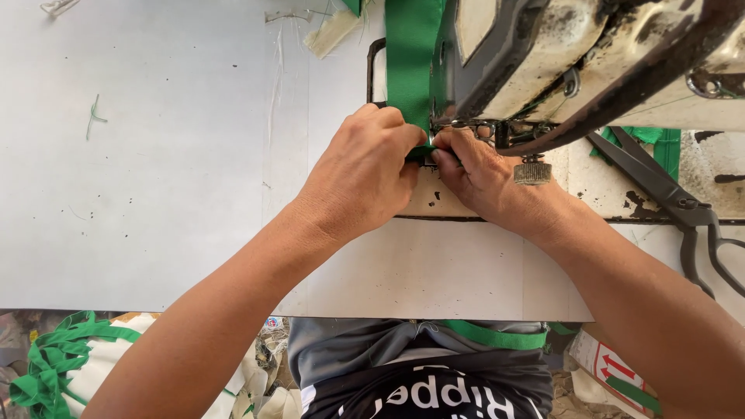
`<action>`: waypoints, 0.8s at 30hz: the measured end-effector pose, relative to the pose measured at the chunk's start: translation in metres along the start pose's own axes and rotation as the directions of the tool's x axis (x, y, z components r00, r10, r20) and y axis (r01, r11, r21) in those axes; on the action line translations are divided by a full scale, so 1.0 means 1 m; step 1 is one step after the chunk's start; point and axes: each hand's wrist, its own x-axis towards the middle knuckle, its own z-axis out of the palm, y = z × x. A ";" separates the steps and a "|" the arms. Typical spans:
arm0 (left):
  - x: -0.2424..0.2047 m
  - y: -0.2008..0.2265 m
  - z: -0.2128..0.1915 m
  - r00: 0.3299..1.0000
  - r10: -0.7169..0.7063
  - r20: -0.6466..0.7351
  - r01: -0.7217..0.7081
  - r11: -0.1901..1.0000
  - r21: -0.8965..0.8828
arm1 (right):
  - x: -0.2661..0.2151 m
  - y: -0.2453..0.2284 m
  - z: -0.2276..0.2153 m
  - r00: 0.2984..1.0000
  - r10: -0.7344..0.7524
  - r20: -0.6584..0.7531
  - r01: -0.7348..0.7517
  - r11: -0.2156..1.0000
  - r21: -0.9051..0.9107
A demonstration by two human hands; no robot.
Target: The person is using an industrial sewing machine to sew green fabric strips, likely for bag handles or components.
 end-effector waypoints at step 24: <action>-0.005 -0.005 -0.008 0.749 0.647 -0.144 -0.576 0.743 0.341 | 0.019 -0.052 -0.057 0.812 -0.524 0.258 0.502 0.400 -0.767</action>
